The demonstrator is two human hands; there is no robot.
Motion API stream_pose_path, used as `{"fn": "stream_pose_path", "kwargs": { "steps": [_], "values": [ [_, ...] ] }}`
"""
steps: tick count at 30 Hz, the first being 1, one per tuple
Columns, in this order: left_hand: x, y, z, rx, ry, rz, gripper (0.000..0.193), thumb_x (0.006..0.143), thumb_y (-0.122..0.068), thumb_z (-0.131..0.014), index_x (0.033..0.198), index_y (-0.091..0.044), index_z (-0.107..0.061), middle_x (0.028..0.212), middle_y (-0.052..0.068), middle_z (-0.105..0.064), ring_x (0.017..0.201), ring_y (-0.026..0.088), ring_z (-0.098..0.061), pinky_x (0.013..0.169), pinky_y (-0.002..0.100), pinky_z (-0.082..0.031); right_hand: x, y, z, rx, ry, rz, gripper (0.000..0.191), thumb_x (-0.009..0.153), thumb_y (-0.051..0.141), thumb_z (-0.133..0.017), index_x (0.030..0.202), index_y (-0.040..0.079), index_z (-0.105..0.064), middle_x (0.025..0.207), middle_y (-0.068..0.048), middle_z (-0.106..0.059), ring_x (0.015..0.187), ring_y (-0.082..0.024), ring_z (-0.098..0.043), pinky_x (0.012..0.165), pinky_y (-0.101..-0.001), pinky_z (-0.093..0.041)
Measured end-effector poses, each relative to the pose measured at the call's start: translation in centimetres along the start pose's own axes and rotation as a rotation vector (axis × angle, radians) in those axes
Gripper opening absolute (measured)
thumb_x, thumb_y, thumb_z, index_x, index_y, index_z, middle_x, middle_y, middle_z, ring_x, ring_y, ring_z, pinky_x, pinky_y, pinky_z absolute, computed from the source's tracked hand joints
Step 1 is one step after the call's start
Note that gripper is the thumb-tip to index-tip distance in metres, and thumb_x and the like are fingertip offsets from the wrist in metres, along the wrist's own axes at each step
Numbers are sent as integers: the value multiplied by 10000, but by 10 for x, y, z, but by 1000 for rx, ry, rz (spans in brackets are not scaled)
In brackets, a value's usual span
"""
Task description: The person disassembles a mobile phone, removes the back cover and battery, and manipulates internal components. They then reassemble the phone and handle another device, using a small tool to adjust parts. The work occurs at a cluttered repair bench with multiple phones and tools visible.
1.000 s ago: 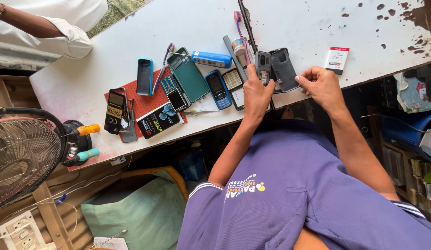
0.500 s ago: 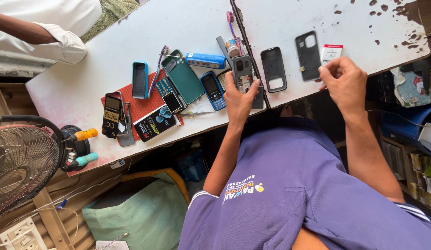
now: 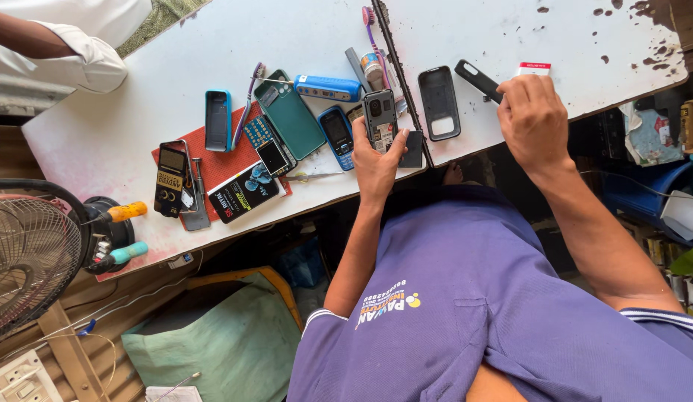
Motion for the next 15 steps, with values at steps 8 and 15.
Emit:
{"fn": "stream_pose_path", "kwargs": {
  "steps": [8, 15],
  "values": [
    [0, 4, 4, -32, 4, 2, 396, 903, -133, -774, 1190, -29, -521, 930, 92, -760, 714, 125, -733, 631, 258, -609, -3, 14, -5, 59, 18, 35, 167, 997, -13, -750, 1109, 52, -645, 1039, -67, -622, 1024, -252, -629, 903, -388, -549],
    [-1, 3, 5, -32, -3, -9, 341, 939, -163, -748, 1167, -27, -534, 881, 64, -720, 685, 119, -712, 600, 253, -569, -1, -6, 0, 121, -40, -53, 223, 986, -55, -717, 1173, 35, -636, 1093, -114, -629, 1043, -296, -639, 935, -417, -540]
  ]
}}
Point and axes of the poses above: each hand's wrist, its own x-axis towards the middle knuckle, its own z-axis out of the back of the hand, y = z × x, the point moved 8 cm from there along x, towards the middle knuckle
